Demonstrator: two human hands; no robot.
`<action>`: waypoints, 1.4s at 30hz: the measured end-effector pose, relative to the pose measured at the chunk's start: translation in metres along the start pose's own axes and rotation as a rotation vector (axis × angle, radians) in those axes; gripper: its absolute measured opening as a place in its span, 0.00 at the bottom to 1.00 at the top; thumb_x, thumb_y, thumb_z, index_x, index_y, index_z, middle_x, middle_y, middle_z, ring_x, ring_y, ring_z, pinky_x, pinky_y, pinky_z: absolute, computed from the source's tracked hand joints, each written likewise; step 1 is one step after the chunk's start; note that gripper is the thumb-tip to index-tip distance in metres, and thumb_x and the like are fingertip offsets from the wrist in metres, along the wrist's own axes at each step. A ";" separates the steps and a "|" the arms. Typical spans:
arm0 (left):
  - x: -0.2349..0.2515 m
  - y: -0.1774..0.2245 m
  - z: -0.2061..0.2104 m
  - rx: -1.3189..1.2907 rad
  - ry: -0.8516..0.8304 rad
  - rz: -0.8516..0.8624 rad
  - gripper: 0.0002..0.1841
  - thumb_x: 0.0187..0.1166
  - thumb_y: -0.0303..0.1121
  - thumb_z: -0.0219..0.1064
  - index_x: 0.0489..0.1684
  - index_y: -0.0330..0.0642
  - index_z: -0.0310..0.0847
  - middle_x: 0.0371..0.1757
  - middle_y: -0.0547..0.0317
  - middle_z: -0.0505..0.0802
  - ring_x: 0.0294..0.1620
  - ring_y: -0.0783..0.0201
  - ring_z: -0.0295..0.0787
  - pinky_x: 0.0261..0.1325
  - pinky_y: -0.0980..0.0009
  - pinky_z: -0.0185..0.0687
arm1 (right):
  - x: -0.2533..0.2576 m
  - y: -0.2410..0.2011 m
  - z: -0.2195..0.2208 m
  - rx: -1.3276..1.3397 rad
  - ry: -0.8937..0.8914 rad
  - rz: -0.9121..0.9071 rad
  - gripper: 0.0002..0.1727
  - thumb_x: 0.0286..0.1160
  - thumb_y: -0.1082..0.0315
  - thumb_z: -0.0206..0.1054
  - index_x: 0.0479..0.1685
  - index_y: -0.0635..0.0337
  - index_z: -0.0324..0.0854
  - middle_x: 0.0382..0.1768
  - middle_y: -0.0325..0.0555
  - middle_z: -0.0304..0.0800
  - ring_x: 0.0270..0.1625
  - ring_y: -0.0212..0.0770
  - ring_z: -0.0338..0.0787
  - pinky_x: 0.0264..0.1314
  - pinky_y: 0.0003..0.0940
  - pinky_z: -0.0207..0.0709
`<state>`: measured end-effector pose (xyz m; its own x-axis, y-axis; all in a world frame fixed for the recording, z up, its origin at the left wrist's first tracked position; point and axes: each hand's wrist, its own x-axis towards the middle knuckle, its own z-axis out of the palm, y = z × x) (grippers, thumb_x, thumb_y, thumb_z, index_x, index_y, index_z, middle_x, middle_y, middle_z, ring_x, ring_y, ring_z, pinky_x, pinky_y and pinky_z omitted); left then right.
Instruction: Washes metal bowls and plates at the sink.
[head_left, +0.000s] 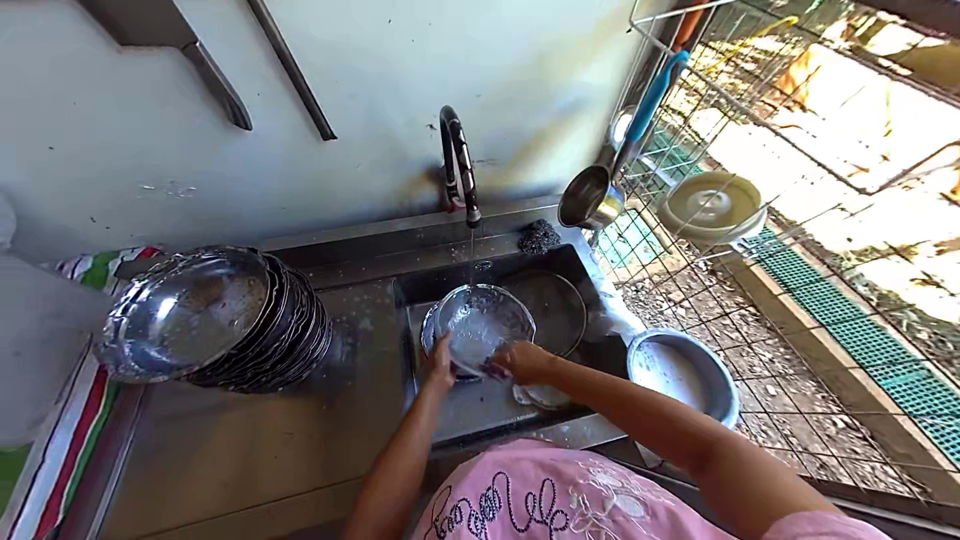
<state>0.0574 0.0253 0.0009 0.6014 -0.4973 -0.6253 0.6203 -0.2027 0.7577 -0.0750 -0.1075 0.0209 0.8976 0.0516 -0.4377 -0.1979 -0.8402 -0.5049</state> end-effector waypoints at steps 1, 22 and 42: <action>-0.008 -0.013 0.013 -0.043 0.013 -0.006 0.26 0.96 0.42 0.45 0.86 0.35 0.59 0.72 0.36 0.80 0.66 0.48 0.81 0.65 0.50 0.79 | 0.008 -0.011 -0.001 0.079 0.050 0.063 0.24 0.70 0.77 0.70 0.69 0.70 0.81 0.65 0.72 0.84 0.72 0.71 0.82 0.75 0.70 0.70; -0.018 -0.006 -0.027 0.125 0.051 0.147 0.30 0.97 0.42 0.39 0.92 0.33 0.46 0.90 0.32 0.60 0.89 0.44 0.59 0.87 0.46 0.57 | 0.020 0.026 -0.011 -0.175 0.220 0.076 0.29 0.89 0.69 0.51 0.87 0.70 0.63 0.93 0.64 0.50 0.96 0.65 0.41 0.93 0.72 0.26; -0.041 0.082 -0.023 0.457 0.179 0.524 0.26 0.95 0.34 0.45 0.79 0.18 0.63 0.71 0.21 0.80 0.76 0.39 0.77 0.81 0.50 0.67 | 0.066 -0.062 -0.025 0.238 0.427 -0.228 0.27 0.72 0.72 0.70 0.75 0.64 0.81 0.81 0.70 0.71 0.81 0.74 0.70 0.82 0.67 0.63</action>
<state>0.0952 0.0487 0.0841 0.8600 -0.4881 -0.1491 -0.0220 -0.3273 0.9447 0.0063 -0.0656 0.0413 0.9987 -0.0473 0.0190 -0.0186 -0.6851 -0.7282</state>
